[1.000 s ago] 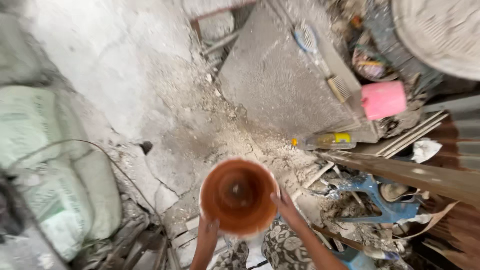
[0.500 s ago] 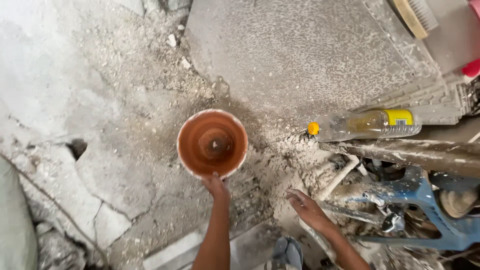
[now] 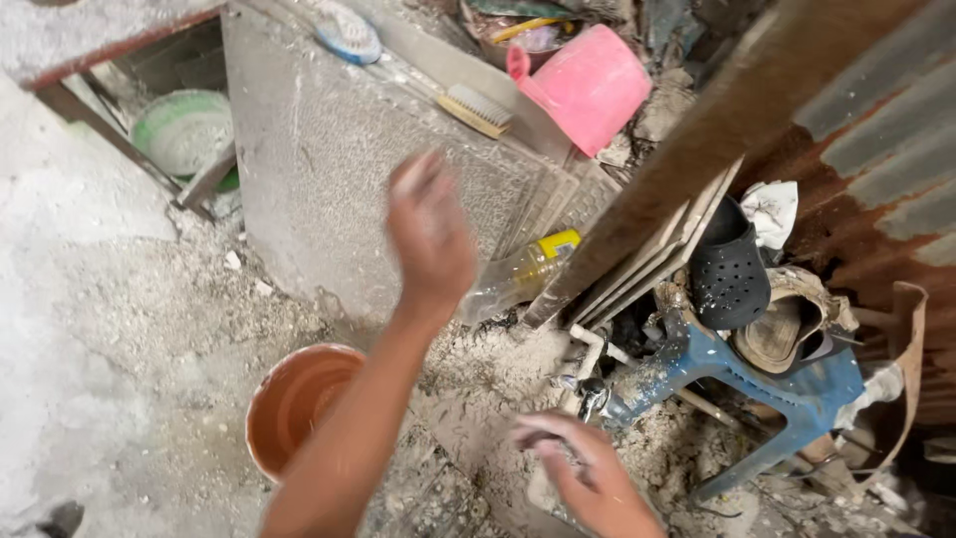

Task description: The person scrubs green pigment along long plaster mold strips with a sponge, then scrapes dried plaster residue from the inside of a terracotta bowl with a handheld scraper and brushes it out. They then scrape residue from a pink plastic cup and place the cup inside the bowl.

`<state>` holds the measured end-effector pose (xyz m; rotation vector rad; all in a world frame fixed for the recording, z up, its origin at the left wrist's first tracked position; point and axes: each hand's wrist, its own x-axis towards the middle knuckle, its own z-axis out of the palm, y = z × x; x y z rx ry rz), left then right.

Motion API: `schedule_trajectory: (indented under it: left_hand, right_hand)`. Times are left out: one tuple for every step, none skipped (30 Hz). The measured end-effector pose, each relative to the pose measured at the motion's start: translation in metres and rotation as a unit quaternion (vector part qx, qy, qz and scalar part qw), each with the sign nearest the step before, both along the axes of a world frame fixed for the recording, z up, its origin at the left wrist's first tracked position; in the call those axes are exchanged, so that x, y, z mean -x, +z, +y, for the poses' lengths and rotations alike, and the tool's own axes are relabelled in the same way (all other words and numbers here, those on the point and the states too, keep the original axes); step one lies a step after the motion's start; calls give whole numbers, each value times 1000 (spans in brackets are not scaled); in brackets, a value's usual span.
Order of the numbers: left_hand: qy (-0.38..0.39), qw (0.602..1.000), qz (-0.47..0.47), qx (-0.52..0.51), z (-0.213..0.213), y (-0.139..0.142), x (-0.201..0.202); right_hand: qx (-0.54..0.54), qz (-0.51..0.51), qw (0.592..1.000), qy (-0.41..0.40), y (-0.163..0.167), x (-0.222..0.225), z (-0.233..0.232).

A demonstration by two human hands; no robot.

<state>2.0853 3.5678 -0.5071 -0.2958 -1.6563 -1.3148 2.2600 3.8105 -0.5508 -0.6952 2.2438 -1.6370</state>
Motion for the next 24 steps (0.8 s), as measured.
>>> schedule_trajectory:
  left_hand:
    - [91,971,46,215,5,22,28]
    - [68,950,-24,304,25,40,63]
    - [175,875,33,450,43,51,90]
    - [278,765,93,574,54,58,109]
    - [347,709,59,611,61,59,122]
    - [414,646,24,641,69,61,133]
    - [416,619,-22,666,70,67,145]
    - [415,589,-67,690,71,71,151]
    - [343,595,-122,716,63,76,154]
    - [265,594,-172,739,55,81,152]
    - [295,602,-152,727,45,84,145]
    - [323,608,-133,713,33,86,134]
    - [314,690,-116,642,22,83,115]
    - [300,763,-105,563,10,77,92]
    - [264,818,-141,490,-4,65,58]
    - [232,865,-174,410,-17,52,21]
    - [170,902,-251,307,-31,36,-18]
    - [124,910,-338,203,-47,20,-61]
    - [93,876,-471,43,-62,4,-99]
    - [114,936,-322,83,-73,-15,-144]
    - [159,795,-576,-106,-83,-34,-176]
    - [150,777,-604,-93,-88,-55,-203]
    - [143,760,-629,-80,-90,-76,-224]
    - [85,750,-656,-11,-92,-97,-240]
  right_hand:
    - [31,57,997,-46,-3,-2,11]
    - [62,113,987,-94,-8,-3,19]
    - [15,173,977,-127,-13,-2,27]
    - [-34,233,959,-158,-16,2,34]
    - [-86,287,936,-187,-18,4,40]
    - [-93,265,943,-180,-20,5,42]
    - [-101,248,948,-170,-20,8,44]
    - [-108,231,954,-160,-19,9,45]
    - [-105,210,960,-155,-18,9,46]
    - [-102,186,966,-150,-16,9,47]
    - [-101,162,971,-142,-15,9,47]
    - [-113,165,970,-135,-15,9,48]
    - [-126,163,970,-130,-15,9,48]
    - [-139,157,970,-124,-16,10,48]
    - [-157,156,968,-122,-18,10,49]
    - [-175,158,965,-118,-20,12,48]
    - [-195,164,960,-114,-22,14,48]
    - [-185,154,964,-111,-24,16,47]
    - [-175,146,967,-111,-25,19,45]
    - [-163,135,971,-110,-25,21,42]
    - [-163,145,968,-126,-25,22,38]
    - [-162,158,964,-141,-24,24,34]
    - [-159,173,960,-155,-23,26,30]
    - [-186,192,948,-174,-22,29,22]
